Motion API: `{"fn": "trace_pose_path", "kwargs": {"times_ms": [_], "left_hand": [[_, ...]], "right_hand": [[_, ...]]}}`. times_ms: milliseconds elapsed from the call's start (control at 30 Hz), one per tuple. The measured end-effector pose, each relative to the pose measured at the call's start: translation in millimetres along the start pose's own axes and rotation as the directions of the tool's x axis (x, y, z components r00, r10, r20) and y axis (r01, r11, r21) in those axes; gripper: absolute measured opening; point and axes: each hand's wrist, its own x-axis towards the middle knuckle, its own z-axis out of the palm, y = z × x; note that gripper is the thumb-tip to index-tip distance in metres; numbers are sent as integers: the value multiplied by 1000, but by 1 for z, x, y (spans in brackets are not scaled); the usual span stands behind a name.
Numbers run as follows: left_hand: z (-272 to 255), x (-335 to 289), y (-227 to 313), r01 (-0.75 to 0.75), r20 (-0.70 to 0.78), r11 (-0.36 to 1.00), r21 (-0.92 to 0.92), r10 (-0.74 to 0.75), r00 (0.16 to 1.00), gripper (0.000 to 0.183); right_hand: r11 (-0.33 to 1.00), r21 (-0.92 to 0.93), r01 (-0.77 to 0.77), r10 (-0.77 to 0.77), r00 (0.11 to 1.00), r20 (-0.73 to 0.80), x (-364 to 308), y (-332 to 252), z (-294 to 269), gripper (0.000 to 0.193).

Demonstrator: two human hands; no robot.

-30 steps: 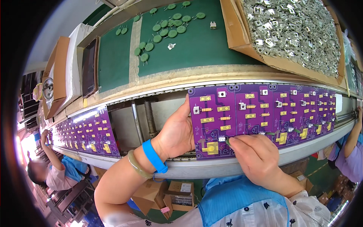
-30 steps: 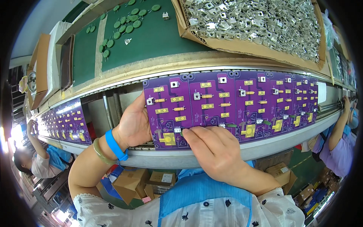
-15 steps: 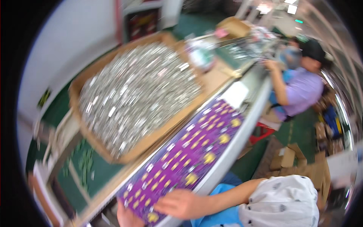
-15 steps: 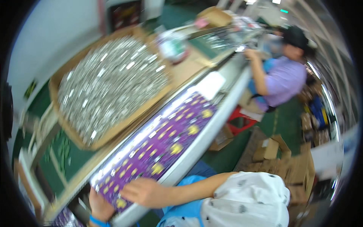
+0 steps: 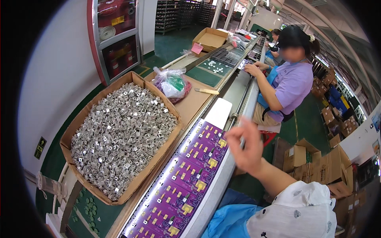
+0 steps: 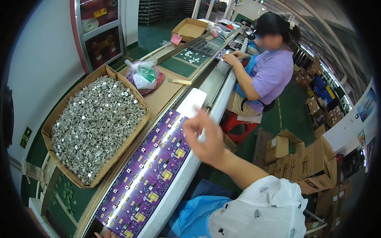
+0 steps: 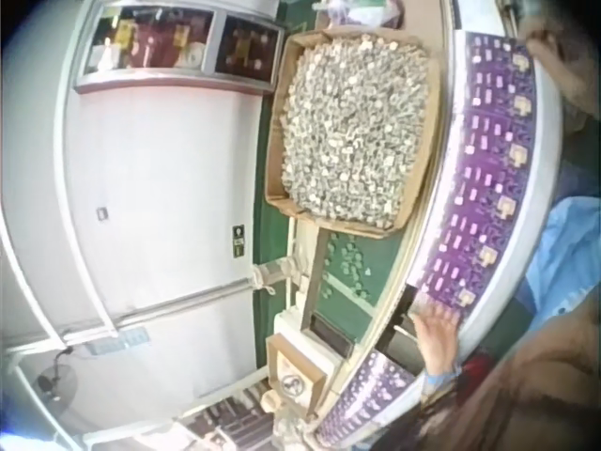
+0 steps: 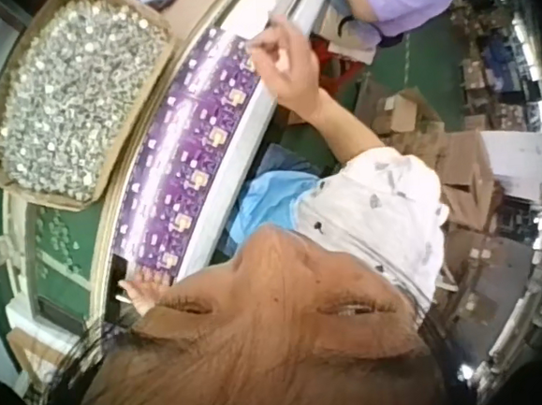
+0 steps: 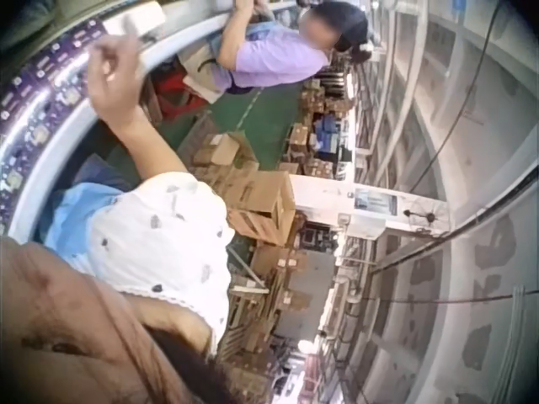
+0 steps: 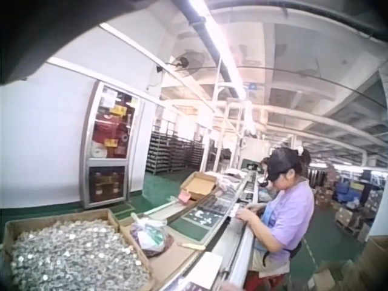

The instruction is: The person places small electronic components onto a purple circuit board moving along a conveyor belt. They pick components from a nearby cardboard box and position them onto specific spots on the board, occasionally adjusting the board's position.

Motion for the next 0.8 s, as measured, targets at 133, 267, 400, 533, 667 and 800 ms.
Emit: {"fn": "trace_pose_path", "kwargs": {"times_ms": [133, 267, 400, 533, 667, 800], "left_hand": [[26, -12, 4, 34, -26, 999, -8, -34, 999, 113], [47, -21, 4, 24, -96, 992, -127, -36, 995, 90], [32, -8, -11, 0, 101, 980, -197, 21, 995, 83], [23, 12, -17, 44, 563, 959, -282, 128, 816, 89], [96, -14, 7, -50, 262, 989, 142, 11, 965, 110], [130, -9, 3, -110, 293, 988, 112, 73, 953, 101]], "right_hand": [[963, -56, 263, -161, 731, 663, -53, -23, 12, 28], [911, 400, 99, -325, 769, 550, -87, -39, 29, 31], [843, 538, -8, -294, 830, 474, -92, -48, 31, 33], [832, 553, -44, -263, 847, 462, -93, -47, 33, 32], [825, 564, -38, -256, 864, 433, -94, -44, 32, 30], [810, 586, -8, -288, 865, 410, -94, -41, 31, 27]]}}
